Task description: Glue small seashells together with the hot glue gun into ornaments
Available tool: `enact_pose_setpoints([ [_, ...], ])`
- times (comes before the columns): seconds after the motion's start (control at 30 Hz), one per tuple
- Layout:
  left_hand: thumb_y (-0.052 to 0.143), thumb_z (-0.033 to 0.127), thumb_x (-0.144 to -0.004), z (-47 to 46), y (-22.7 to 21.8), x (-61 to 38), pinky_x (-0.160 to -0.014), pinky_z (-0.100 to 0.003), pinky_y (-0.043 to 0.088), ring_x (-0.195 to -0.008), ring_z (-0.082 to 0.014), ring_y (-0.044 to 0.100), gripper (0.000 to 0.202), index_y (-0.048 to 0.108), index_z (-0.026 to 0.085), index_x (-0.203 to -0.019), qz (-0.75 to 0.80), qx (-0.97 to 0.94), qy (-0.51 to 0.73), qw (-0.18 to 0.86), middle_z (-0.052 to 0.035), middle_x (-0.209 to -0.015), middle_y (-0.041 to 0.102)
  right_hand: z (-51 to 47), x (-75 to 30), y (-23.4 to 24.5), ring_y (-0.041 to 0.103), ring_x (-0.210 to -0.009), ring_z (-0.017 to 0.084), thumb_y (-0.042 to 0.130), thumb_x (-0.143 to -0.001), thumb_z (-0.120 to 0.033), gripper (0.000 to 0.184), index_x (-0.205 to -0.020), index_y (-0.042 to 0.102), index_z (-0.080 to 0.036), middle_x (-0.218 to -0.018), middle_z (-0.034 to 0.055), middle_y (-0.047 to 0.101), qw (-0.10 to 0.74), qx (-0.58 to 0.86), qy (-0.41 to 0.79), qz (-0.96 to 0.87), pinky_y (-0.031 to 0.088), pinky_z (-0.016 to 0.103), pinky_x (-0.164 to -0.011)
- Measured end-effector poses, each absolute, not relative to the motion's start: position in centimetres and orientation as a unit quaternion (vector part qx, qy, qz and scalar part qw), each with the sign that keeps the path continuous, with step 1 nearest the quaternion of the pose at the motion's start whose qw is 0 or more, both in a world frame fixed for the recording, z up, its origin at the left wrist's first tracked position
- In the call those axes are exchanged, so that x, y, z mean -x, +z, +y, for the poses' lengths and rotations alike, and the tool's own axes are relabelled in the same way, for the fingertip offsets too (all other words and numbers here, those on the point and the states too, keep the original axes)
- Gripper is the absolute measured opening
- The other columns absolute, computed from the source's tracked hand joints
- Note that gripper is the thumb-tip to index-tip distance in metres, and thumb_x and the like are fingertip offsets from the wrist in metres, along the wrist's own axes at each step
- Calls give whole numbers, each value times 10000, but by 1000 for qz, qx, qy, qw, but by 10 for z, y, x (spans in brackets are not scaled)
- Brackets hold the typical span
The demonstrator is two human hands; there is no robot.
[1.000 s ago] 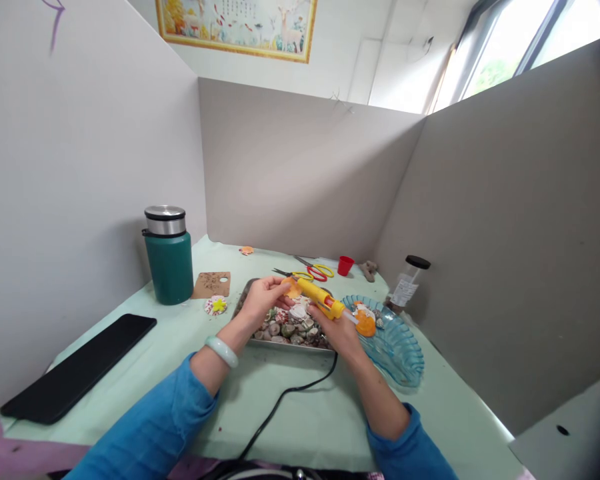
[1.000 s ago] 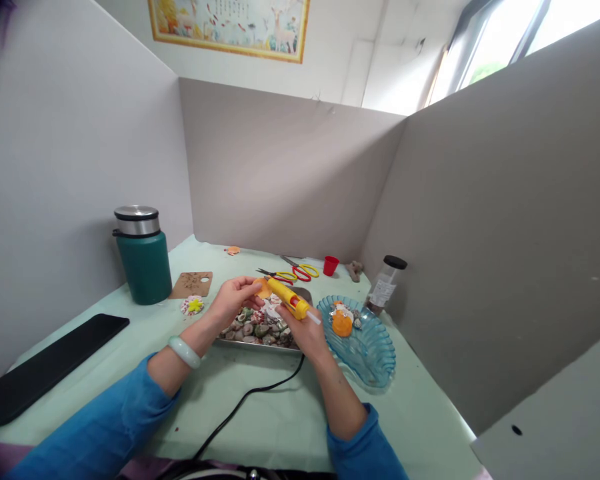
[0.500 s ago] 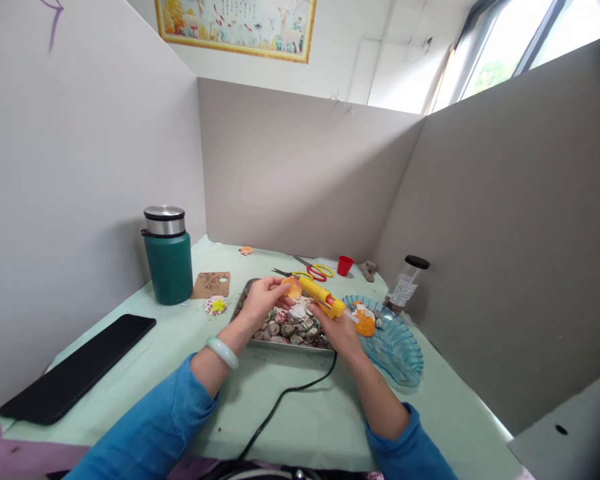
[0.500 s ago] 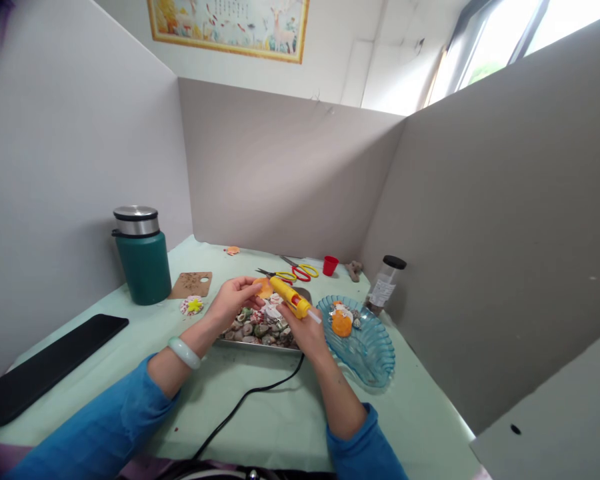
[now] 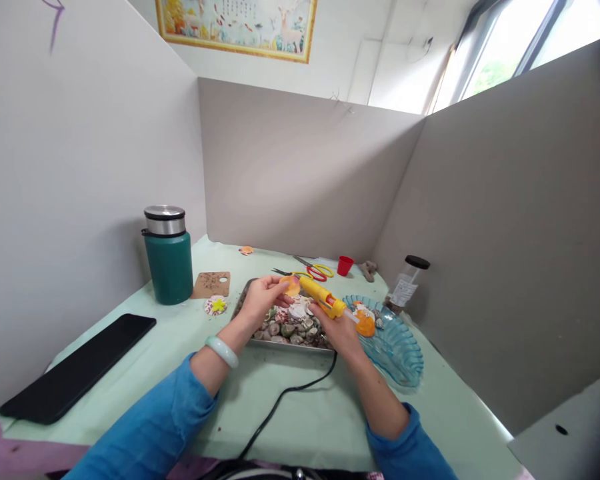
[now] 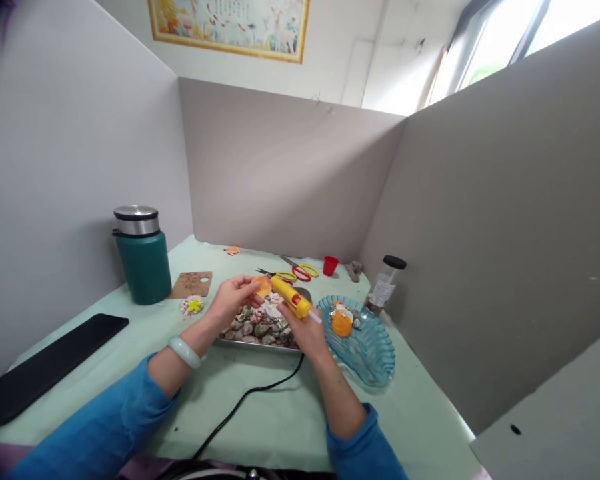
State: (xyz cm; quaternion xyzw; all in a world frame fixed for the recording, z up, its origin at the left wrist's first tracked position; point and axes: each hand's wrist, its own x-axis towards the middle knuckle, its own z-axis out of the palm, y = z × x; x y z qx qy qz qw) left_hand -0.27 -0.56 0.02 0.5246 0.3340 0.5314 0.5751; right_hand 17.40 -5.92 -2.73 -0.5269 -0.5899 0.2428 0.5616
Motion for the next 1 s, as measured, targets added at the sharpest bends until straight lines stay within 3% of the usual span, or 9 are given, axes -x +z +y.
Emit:
enact_pose_setpoints([
  [1.0,777,419,-659,-3,1,4,-506,-222,536,-532,-143,659,427,609,103,-893,333,-513,545,574,-46,-641,688,-60,-173,-27,651,-821,243,659,-728,-523,433,-915,716,-137,-842,76,721,563,528,234,-591,516,323,-712],
])
